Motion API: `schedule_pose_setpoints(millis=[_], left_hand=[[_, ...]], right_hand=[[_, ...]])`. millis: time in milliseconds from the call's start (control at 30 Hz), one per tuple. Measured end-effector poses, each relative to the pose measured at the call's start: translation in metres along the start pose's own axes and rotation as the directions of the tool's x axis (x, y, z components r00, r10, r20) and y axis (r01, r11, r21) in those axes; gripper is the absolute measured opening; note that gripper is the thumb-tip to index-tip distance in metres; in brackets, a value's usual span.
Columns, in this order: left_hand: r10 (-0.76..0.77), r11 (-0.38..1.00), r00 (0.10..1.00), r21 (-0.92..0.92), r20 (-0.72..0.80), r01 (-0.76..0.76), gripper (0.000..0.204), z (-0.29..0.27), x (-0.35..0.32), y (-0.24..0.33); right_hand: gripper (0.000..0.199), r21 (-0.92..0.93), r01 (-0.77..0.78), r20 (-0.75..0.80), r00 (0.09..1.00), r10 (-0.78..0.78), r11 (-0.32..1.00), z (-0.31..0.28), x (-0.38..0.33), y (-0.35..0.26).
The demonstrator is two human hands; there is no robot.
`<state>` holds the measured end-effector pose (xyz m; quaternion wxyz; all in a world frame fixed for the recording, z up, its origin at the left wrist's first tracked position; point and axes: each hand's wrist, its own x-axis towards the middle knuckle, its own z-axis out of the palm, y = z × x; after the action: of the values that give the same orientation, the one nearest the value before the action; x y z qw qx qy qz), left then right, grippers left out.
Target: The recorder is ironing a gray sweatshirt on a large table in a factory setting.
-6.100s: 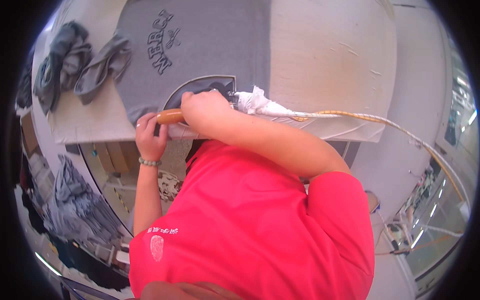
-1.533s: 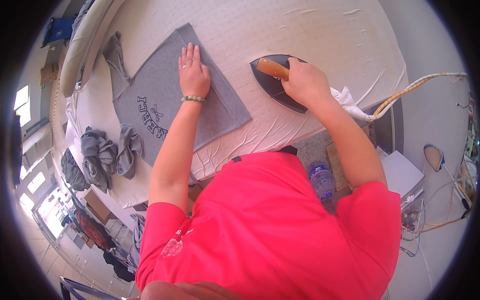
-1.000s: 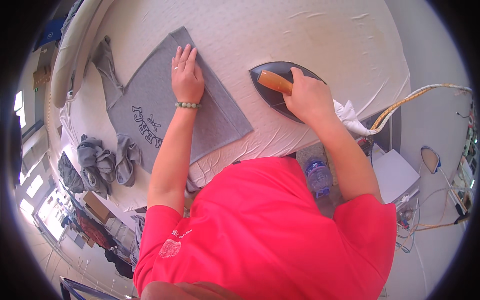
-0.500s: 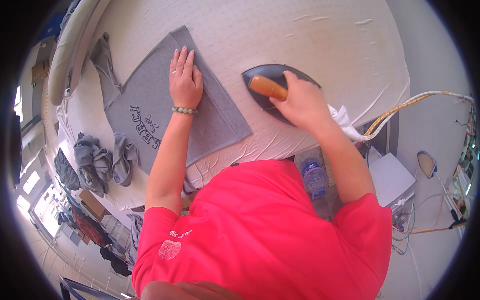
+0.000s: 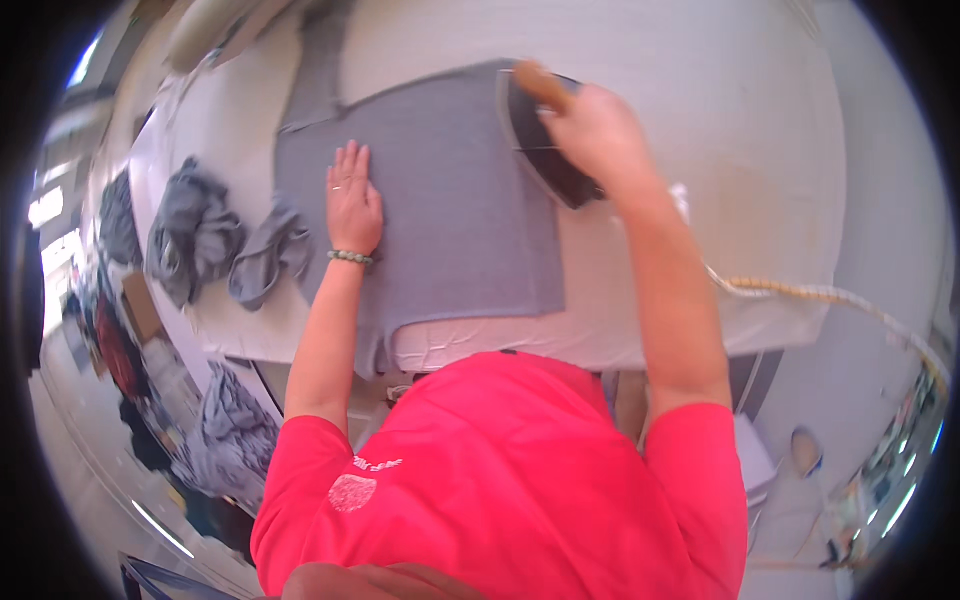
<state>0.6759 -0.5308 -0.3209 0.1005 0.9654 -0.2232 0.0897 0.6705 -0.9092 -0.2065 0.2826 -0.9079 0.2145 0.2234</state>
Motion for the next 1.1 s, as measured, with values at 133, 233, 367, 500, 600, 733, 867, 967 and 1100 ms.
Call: schedule_pose_setpoints(millis=[133,233,367,500,600,733,867,967,1100], left_hand=[[0.0,0.998,0.999,-0.057,-0.033,-0.002,0.055,-0.013,-0.001,-0.061],[-0.101,0.993,0.956,0.032,-0.274,0.114,0.055,-0.027,0.035,-0.131],[-0.524,0.759,0.809,-0.284,0.267,0.586,0.054,-0.038,0.1,-0.18],[-0.344,0.729,0.694,-0.285,0.633,0.622,0.052,-0.042,0.131,-0.197],[-0.248,0.708,0.783,-0.445,0.57,0.548,0.042,-0.031,0.129,-0.207],[-0.242,0.566,0.943,-0.756,0.228,0.328,0.023,0.001,0.109,-0.219],[-0.039,0.606,0.998,-0.793,0.058,0.07,0.026,-0.009,0.11,-0.217],[0.048,0.674,0.995,-0.738,0.087,0.033,0.035,-0.008,0.112,-0.233],[0.086,0.671,0.991,-0.741,0.099,0.016,0.037,-0.001,0.116,-0.248]], right_hand=[[0.044,0.066,0.15,-0.117,0.983,-0.142,0.986,0.008,-0.006,-0.007],[0.051,-0.062,0.194,-0.089,0.976,-0.199,0.979,0.022,-0.021,-0.039],[0.058,-0.187,0.188,-0.067,0.977,-0.204,0.964,0.059,-0.03,-0.083],[0.062,-0.194,0.159,-0.01,0.987,-0.163,0.968,0.086,-0.037,-0.141],[0.059,-0.107,0.204,0.088,0.977,-0.195,0.973,0.107,-0.034,-0.18],[0.053,-0.039,0.163,0.182,0.971,-0.153,0.986,0.132,-0.021,-0.225],[0.051,-0.007,0.175,0.181,0.968,-0.171,0.984,0.158,-0.001,-0.264],[0.051,-0.024,0.198,0.213,0.959,-0.188,0.98,0.165,0.008,-0.294],[0.054,-0.05,0.217,0.292,0.937,-0.193,0.975,0.159,0.019,-0.332]])
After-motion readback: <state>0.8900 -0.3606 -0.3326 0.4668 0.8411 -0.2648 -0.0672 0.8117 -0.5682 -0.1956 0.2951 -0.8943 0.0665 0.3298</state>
